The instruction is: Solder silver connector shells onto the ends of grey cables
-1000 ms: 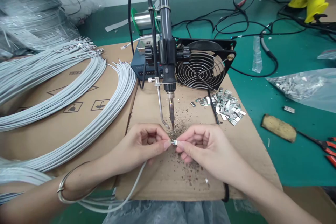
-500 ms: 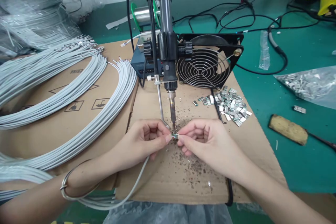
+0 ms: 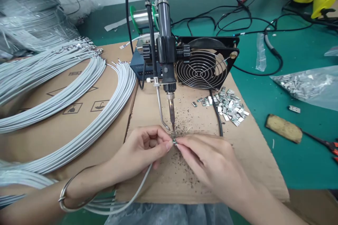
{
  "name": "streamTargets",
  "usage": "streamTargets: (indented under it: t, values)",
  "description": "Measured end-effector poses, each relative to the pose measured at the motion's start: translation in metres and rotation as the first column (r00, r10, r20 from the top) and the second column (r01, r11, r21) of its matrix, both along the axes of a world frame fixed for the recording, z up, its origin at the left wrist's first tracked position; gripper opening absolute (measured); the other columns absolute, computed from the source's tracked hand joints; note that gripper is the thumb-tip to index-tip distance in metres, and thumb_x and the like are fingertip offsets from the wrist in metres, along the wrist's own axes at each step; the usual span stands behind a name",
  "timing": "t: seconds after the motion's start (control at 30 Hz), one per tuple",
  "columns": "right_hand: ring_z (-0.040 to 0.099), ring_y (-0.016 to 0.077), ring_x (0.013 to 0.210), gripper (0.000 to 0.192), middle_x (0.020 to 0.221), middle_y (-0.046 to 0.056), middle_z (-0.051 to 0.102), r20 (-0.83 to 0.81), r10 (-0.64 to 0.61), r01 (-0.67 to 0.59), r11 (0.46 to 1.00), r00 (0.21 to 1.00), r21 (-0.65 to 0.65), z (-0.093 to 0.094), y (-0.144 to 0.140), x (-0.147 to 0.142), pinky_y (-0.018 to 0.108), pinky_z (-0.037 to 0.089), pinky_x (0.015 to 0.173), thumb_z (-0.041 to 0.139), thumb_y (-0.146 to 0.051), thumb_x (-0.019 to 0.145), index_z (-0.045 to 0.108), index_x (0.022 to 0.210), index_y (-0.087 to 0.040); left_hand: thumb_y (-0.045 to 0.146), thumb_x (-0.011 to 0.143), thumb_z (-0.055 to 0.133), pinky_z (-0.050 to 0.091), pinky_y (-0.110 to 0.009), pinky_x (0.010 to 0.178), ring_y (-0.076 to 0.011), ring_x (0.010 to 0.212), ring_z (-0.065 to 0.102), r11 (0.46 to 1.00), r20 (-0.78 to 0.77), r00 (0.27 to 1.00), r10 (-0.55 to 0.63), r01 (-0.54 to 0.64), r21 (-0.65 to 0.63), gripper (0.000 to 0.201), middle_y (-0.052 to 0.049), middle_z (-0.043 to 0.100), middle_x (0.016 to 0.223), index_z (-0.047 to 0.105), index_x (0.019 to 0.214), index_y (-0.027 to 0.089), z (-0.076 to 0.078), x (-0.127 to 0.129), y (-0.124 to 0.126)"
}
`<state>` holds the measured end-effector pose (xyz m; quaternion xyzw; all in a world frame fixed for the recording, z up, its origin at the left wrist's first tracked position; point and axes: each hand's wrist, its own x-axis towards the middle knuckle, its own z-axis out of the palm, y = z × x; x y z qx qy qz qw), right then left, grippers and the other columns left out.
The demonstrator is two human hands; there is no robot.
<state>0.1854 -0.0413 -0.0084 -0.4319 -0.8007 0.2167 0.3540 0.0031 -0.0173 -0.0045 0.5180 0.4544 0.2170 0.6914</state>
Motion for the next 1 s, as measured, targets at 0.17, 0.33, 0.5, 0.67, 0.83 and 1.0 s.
streamTargets:
  t: [0.17,0.33,0.5,0.67,0.83,1.0]
  values:
    - [0.066,0.013,0.067,0.013,0.079,0.002,0.071,0.031,-0.004,0.005,1.0,1.0,-0.01,-0.001,-0.003,-0.001,0.022,0.05,0.064,0.057,-0.005,0.081,0.062,0.086,-0.016,0.028,0.083,0.055,0.037,-0.014,0.043,-0.0031,0.044,0.047,0.999,-0.01,1.0,0.004,-0.003,0.049,0.014,0.004,0.051,0.061,0.058,0.08,0.014,-0.004,-0.001,-0.005]
    - [0.065,0.0148,0.064,0.011,0.079,0.003,0.07,0.145,0.024,-0.032,0.998,0.989,0.052,-0.001,-0.004,0.002,0.026,0.05,0.061,0.052,-0.008,0.085,0.06,0.086,-0.016,0.027,0.083,0.055,0.038,-0.014,0.042,-0.003,0.043,0.047,0.999,0.003,1.0,0.009,-0.009,0.036,0.014,0.004,0.05,0.06,0.057,0.078,0.014,-0.005,0.0,-0.007]
    - [0.064,0.0165,0.066,0.018,0.076,0.005,0.068,0.291,0.038,-0.092,0.98,0.956,0.176,-0.001,-0.005,0.002,0.028,0.05,0.063,0.046,-0.01,0.089,0.058,0.078,-0.016,0.027,0.083,0.054,0.037,-0.013,0.04,-0.0036,0.044,0.049,0.999,-0.001,1.0,0.021,-0.021,0.039,0.015,0.004,0.051,0.06,0.057,0.078,0.014,-0.004,0.0,-0.008]
    - [0.063,0.017,0.064,0.017,0.073,0.006,0.067,0.383,-0.037,-0.087,0.949,0.923,0.303,-0.005,-0.009,-0.002,0.029,0.049,0.061,0.048,-0.012,0.088,0.059,0.077,-0.017,0.025,0.083,0.053,0.037,-0.012,0.038,-0.0035,0.042,0.049,0.999,-0.001,0.999,0.032,-0.032,0.029,0.013,0.004,0.051,0.059,0.055,0.076,0.015,-0.003,0.0,-0.009]
    - [0.062,0.0161,0.059,0.015,0.068,0.005,0.066,0.363,-0.127,-0.017,0.93,0.923,0.367,-0.009,-0.012,-0.01,0.029,0.048,0.062,0.052,-0.01,0.085,0.06,0.074,-0.017,0.025,0.083,0.053,0.037,-0.011,0.037,-0.0032,0.043,0.051,0.999,0.003,1.0,0.031,-0.031,0.041,0.012,0.004,0.052,0.06,0.055,0.076,0.015,-0.004,0.0,-0.009]
    - [0.064,0.0174,0.065,0.013,0.073,0.005,0.069,0.233,-0.084,0.029,0.973,0.969,0.229,-0.006,-0.014,-0.008,0.03,0.05,0.065,0.053,-0.008,0.084,0.062,0.079,-0.016,0.025,0.083,0.054,0.036,-0.01,0.036,-0.0024,0.042,0.049,0.999,0.01,1.0,0.029,-0.03,0.028,0.012,0.005,0.051,0.059,0.055,0.076,0.014,-0.003,-0.001,-0.008]
